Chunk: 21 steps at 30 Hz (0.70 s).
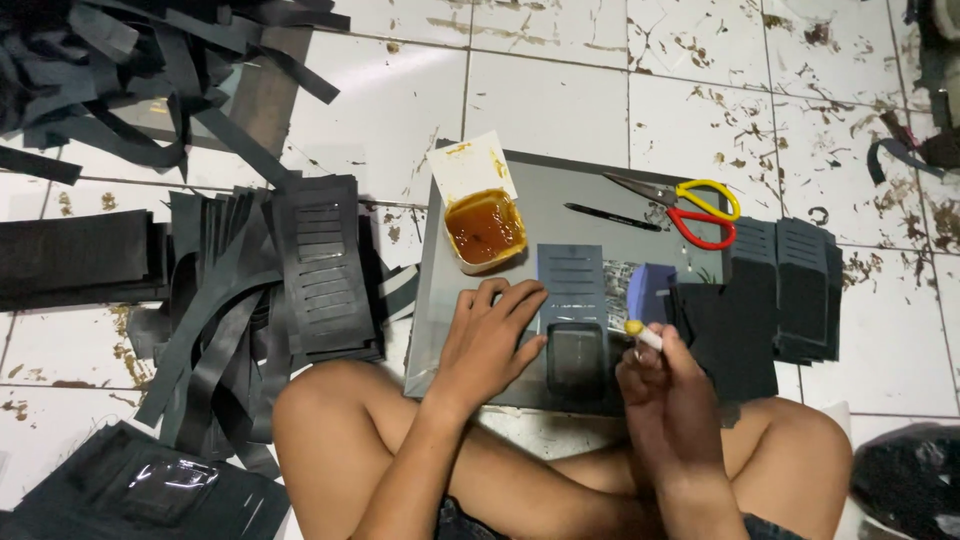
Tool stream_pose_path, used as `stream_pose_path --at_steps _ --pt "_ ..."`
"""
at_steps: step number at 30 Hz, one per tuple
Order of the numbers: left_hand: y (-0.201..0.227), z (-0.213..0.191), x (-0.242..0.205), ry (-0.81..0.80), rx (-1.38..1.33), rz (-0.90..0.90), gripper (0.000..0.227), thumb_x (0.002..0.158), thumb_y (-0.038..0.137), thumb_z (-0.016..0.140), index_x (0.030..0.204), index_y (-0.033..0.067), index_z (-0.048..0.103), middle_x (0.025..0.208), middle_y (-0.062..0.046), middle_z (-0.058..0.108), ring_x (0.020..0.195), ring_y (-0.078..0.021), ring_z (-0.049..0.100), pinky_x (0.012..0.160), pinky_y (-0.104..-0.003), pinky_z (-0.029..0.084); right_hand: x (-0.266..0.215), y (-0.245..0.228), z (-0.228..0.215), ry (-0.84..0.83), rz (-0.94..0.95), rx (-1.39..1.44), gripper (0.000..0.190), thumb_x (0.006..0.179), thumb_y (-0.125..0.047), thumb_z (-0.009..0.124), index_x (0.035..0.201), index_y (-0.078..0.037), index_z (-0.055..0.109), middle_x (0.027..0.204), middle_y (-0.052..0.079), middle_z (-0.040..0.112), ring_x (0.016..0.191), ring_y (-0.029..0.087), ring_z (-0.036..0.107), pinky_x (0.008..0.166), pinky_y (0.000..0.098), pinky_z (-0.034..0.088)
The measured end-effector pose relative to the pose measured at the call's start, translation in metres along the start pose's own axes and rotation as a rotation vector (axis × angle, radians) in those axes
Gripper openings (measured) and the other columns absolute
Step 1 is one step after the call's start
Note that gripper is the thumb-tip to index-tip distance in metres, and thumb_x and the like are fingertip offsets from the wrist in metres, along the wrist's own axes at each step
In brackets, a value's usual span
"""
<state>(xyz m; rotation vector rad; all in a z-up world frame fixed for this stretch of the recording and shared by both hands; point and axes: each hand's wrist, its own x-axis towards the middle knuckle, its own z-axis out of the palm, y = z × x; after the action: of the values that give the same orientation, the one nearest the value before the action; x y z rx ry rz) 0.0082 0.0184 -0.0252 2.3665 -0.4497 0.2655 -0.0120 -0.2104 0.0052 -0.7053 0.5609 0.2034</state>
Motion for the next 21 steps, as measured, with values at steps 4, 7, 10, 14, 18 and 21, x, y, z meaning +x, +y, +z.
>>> stream_pose_path --at_steps 4,7,10,14,18,21 --pt "0.001 -0.001 0.001 -0.010 0.015 -0.007 0.052 0.085 0.025 0.071 0.132 0.0047 0.063 0.141 0.000 0.056 0.117 -0.0275 0.048 0.098 -0.038 0.035 -0.013 0.011 0.010 0.214 -0.440 -0.541 0.022 0.106 -0.018 0.055 0.120 -0.001 0.059 0.084 0.006 0.058 0.068 0.009 0.047 0.061 0.0224 0.041" --pt "0.001 -0.001 0.001 -0.013 0.036 0.003 0.047 0.089 0.026 0.066 0.130 0.0042 0.065 0.140 0.000 0.056 0.115 -0.0275 0.048 0.097 -0.038 0.036 -0.011 0.024 0.008 0.283 -0.572 -0.889 0.020 0.103 -0.016 0.060 0.115 -0.001 0.065 0.083 0.007 0.066 0.064 0.011 0.050 0.061 0.0226 0.042" --pt "0.002 -0.003 0.002 -0.006 0.042 0.009 0.045 0.090 0.024 0.065 0.131 0.0048 0.064 0.139 0.000 0.056 0.114 -0.0271 0.049 0.096 -0.038 0.036 -0.005 0.032 0.007 0.328 -0.675 -1.124 0.020 0.101 -0.018 0.064 0.113 -0.001 0.068 0.083 0.006 0.071 0.068 0.011 0.058 0.065 0.0234 0.046" --pt "-0.007 0.002 0.002 -0.116 0.035 -0.004 0.046 0.093 0.029 0.068 0.136 0.0134 0.063 0.137 -0.001 0.061 0.120 -0.0267 0.049 0.093 -0.041 0.036 0.011 0.039 0.004 0.564 -0.781 -1.316 0.009 0.096 -0.026 0.078 0.103 -0.020 0.077 0.071 -0.002 0.074 0.068 0.013 0.068 0.064 0.0263 0.052" --pt "-0.007 0.001 0.004 -0.134 0.021 -0.017 0.049 0.091 0.029 0.070 0.137 0.0134 0.063 0.137 -0.001 0.060 0.120 -0.0278 0.048 0.093 -0.041 0.036 0.012 0.040 0.005 0.531 -0.885 -1.319 0.007 0.096 -0.021 0.077 0.101 -0.016 0.077 0.071 0.004 0.073 0.071 0.020 0.071 0.067 0.0333 0.055" --pt "-0.007 0.001 0.004 -0.135 0.025 -0.023 0.050 0.090 0.030 0.072 0.137 0.0132 0.063 0.136 -0.002 0.061 0.120 -0.0281 0.049 0.092 -0.041 0.036 0.018 0.041 0.005 0.506 -0.934 -1.342 0.004 0.098 -0.017 0.076 0.101 -0.014 0.076 0.070 0.005 0.073 0.068 0.021 0.071 0.065 0.0332 0.055"
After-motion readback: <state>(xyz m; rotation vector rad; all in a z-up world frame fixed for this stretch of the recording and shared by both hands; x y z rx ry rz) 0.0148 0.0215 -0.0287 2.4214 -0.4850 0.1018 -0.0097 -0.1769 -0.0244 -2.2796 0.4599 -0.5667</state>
